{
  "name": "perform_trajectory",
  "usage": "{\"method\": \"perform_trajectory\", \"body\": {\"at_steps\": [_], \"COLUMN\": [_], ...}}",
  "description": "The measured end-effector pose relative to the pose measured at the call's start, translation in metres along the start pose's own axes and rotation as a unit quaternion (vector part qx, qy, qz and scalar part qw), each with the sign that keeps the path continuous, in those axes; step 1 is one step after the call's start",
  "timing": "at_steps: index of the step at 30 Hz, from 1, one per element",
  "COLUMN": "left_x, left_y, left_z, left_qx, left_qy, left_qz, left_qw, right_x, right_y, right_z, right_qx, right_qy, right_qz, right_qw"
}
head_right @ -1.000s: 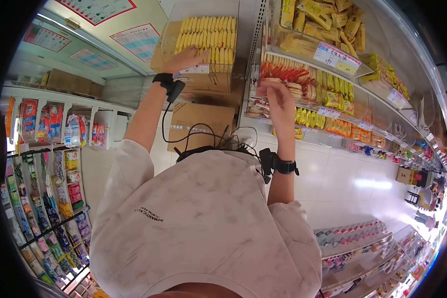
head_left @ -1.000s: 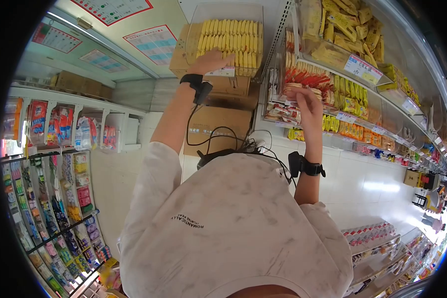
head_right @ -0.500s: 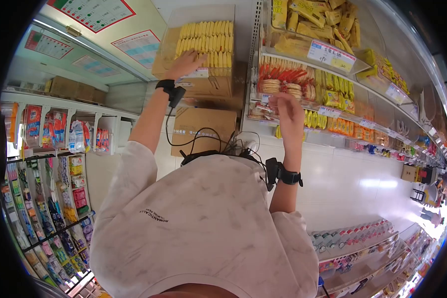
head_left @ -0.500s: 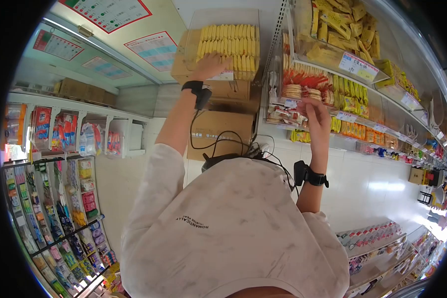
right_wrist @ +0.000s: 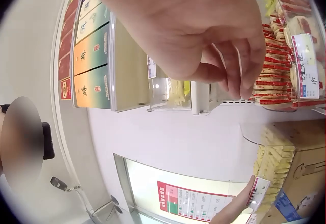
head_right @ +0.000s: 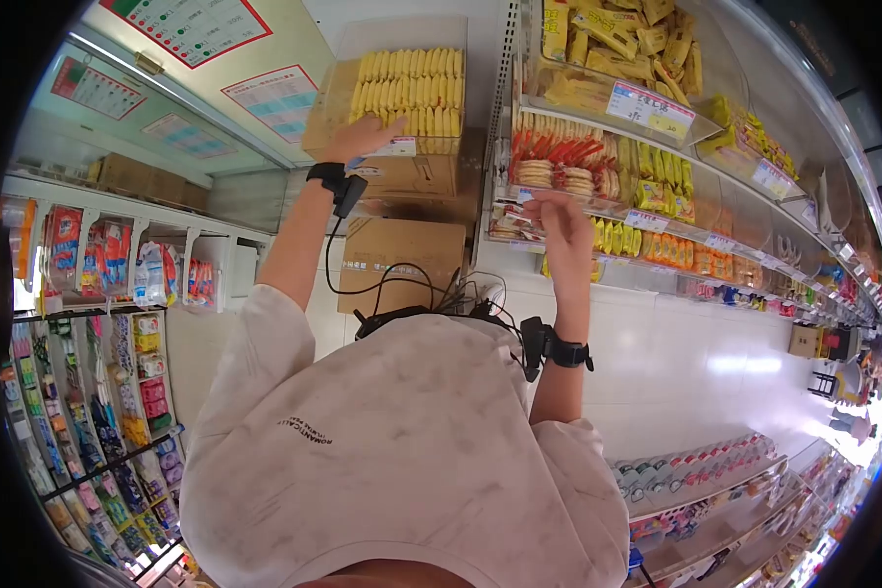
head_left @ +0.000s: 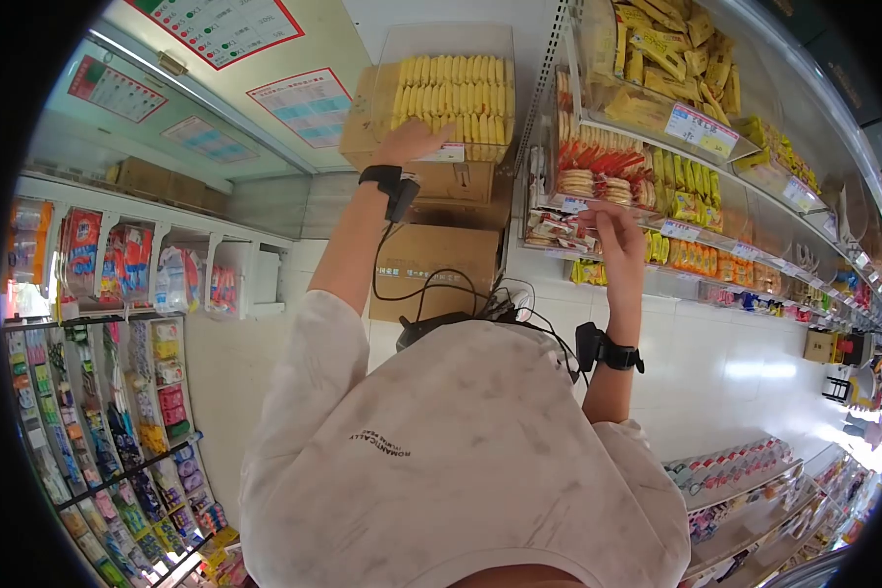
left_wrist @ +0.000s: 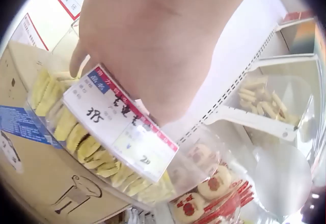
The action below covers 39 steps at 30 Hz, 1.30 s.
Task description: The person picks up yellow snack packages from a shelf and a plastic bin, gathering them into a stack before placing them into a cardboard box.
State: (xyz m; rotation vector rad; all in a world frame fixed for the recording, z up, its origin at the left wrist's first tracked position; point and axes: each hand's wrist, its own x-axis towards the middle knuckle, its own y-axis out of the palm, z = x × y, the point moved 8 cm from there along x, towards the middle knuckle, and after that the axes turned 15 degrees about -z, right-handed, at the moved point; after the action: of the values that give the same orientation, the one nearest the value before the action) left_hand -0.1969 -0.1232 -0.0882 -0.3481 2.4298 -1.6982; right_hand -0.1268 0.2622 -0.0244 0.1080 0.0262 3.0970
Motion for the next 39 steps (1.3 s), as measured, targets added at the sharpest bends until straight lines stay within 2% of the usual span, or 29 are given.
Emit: {"method": "perform_trajectory", "body": {"at_steps": [2,5,8,11,14,17,20,23,27,29,30,31,34,36,37,39], "left_x": [-0.003,-0.036,-0.030,-0.023,-0.030,-0.032,-0.016,-0.008,-0.007,-0.012,-0.015,-0.019,-0.013,-0.015,-0.022,-0.034], "left_y": [0.007,-0.011,-0.006,-0.010,-0.007,0.011,0.028,0.031,0.028,0.028,0.023,0.018,0.042,0.026,0.021,-0.004], "left_z": [0.006,-0.020,-0.013,-0.018,-0.040,-0.067,-0.058,-0.060,-0.077,-0.088,-0.096,-0.102,-0.094,-0.105,-0.108,-0.121], "left_qx": [0.020,-0.016,-0.001,-0.026,-0.068,-0.124,-0.099,-0.059,0.005,0.024,0.017,0.011,0.084,0.045,0.025,-0.069], "left_qy": [0.002,0.036,0.016,0.016,0.119,0.195,0.090,0.064,0.088,0.096,0.091,0.084,0.048,0.013,-0.006,0.050], "left_qz": [-0.087,-0.033,0.010,-0.005,-0.120,-0.165,-0.016,0.026,-0.043,-0.060,-0.098,-0.133,-0.103,-0.053,-0.027,-0.167], "left_qw": [0.996,0.999,1.000,1.000,0.983,0.959,0.991,0.996,0.995,0.993,0.991,0.988,0.990,0.997,0.999,0.982], "right_x": [-0.005,-0.012,-0.023,-0.033,-0.042,-0.043,-0.033,-0.013,0.007,0.010,0.015,0.019,0.022,0.026,0.031,0.045], "right_y": [0.006,0.011,0.012,0.006,-0.004,-0.008,-0.011,-0.009,-0.016,-0.028,-0.035,-0.044,-0.064,-0.074,-0.082,-0.094], "right_z": [-0.002,-0.005,-0.009,-0.017,-0.017,-0.013,-0.020,-0.018,-0.009,-0.001,0.006,0.018,0.073,0.118,0.146,0.197], "right_qx": [-0.003,-0.002,-0.021,-0.045,-0.071,-0.083,-0.059,-0.025,-0.011,0.020,0.034,0.023,0.016,0.035,0.021,-0.006], "right_qy": [0.007,0.011,0.028,0.042,0.042,0.040,0.055,0.048,0.014,0.024,0.025,0.015,-0.020,-0.060,-0.131,-0.273], "right_qz": [0.012,0.021,0.022,0.003,-0.011,-0.012,0.006,0.045,0.106,0.118,0.126,0.140,0.183,0.213,0.197,0.158], "right_qw": [1.000,1.000,0.999,0.998,0.997,0.996,0.997,0.998,0.994,0.993,0.991,0.990,0.983,0.975,0.971,0.949]}}
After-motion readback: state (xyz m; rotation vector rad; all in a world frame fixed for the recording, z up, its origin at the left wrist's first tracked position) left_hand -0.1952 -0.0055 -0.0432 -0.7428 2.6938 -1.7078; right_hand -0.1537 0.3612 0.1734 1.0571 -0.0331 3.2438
